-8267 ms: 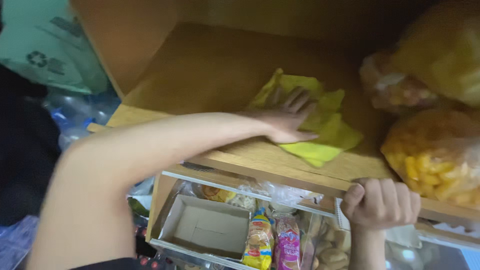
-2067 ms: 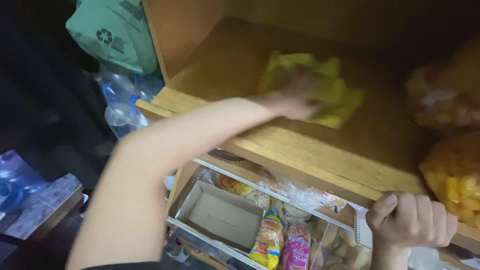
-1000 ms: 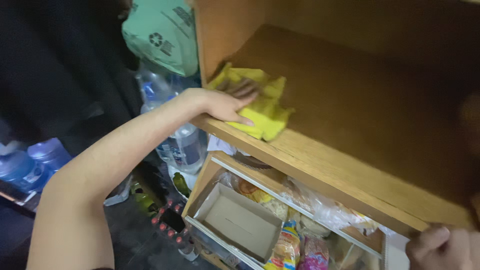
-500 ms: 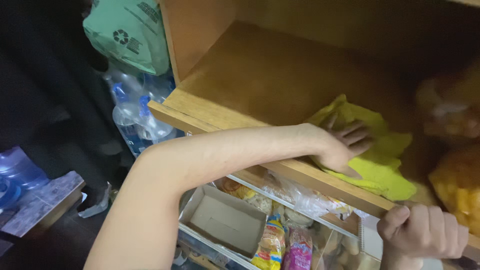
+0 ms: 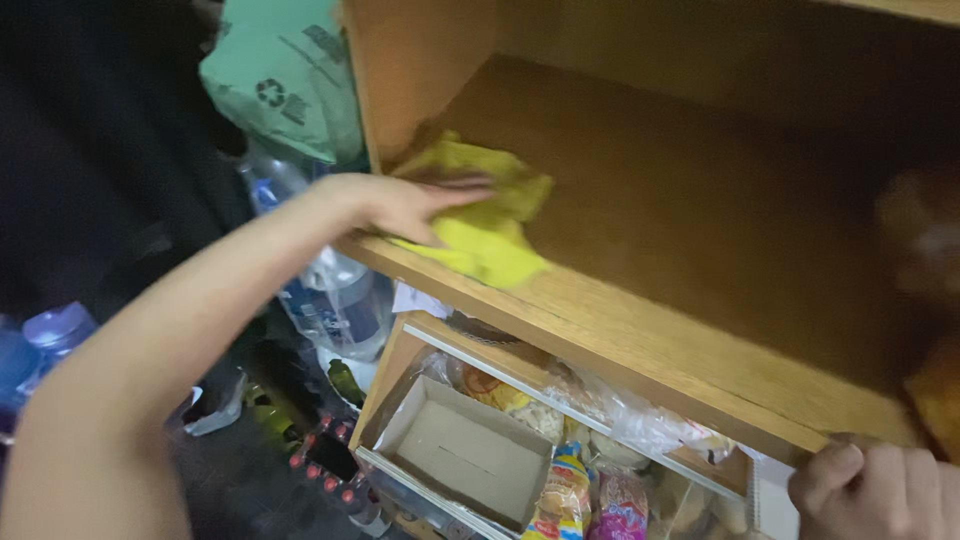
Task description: The person wipes the surface of a wooden shelf with a yellow cloth, moving the cloth across the empty sections and around stored bags of snacks.
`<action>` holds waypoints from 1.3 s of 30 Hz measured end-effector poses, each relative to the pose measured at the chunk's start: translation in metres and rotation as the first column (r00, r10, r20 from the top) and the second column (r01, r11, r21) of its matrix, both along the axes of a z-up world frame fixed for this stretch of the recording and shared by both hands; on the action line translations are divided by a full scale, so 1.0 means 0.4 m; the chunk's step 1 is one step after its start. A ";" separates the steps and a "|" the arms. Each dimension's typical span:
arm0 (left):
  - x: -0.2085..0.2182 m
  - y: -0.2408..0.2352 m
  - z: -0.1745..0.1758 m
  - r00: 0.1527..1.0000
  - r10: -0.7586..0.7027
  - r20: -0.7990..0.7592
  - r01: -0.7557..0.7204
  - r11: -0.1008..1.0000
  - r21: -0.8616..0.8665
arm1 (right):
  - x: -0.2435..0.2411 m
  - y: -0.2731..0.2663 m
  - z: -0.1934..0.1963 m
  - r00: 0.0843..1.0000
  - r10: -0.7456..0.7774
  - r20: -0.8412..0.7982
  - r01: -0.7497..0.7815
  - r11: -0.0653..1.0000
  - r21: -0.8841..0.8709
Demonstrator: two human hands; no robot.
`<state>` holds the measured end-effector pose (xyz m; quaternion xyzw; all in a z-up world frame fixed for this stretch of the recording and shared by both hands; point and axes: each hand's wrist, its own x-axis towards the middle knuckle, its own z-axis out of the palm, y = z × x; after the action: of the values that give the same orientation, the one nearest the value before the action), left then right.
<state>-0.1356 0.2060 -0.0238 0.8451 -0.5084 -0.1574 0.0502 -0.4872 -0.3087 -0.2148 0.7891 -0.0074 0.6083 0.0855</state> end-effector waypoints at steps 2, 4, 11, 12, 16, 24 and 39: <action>0.000 0.054 0.021 0.986 0.159 0.056 -0.160 0.987 0.013 | -0.026 0.040 0.034 0.979 -0.194 -0.066 0.193 0.981 -0.014; -0.008 0.027 0.022 0.986 0.142 0.092 -0.145 0.989 0.025 | 0.014 0.023 0.038 0.984 -0.171 0.050 0.174 0.984 -0.046; -0.097 -0.326 -0.014 0.981 -0.148 0.126 0.145 0.989 0.033 | 0.020 0.081 0.093 0.975 -0.159 0.158 0.167 0.985 -0.040; -0.139 -0.397 -0.009 0.980 -0.155 0.126 0.152 0.988 0.031 | 0.015 0.090 0.101 0.973 -0.165 0.158 0.174 0.984 -0.042; -0.294 -0.637 0.012 0.969 -0.168 0.183 0.163 0.986 0.042 | 0.004 0.118 0.129 0.980 -0.169 0.104 0.173 0.984 -0.036; -0.236 -0.934 -0.006 0.880 -0.059 0.470 0.142 0.979 -0.144 | 0.000 0.136 0.162 0.981 -0.158 0.115 0.165 0.985 -0.056; 0.393 -0.870 -0.070 0.797 0.338 0.500 0.036 0.800 -0.599 | -0.005 0.119 0.159 0.986 -0.147 0.078 0.153 0.985 -0.080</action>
<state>0.0215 -0.1420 -0.0519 0.8344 -0.4486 0.2775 0.1597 -0.4891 -0.2612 -0.1512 0.7594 -0.0436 0.6280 0.1646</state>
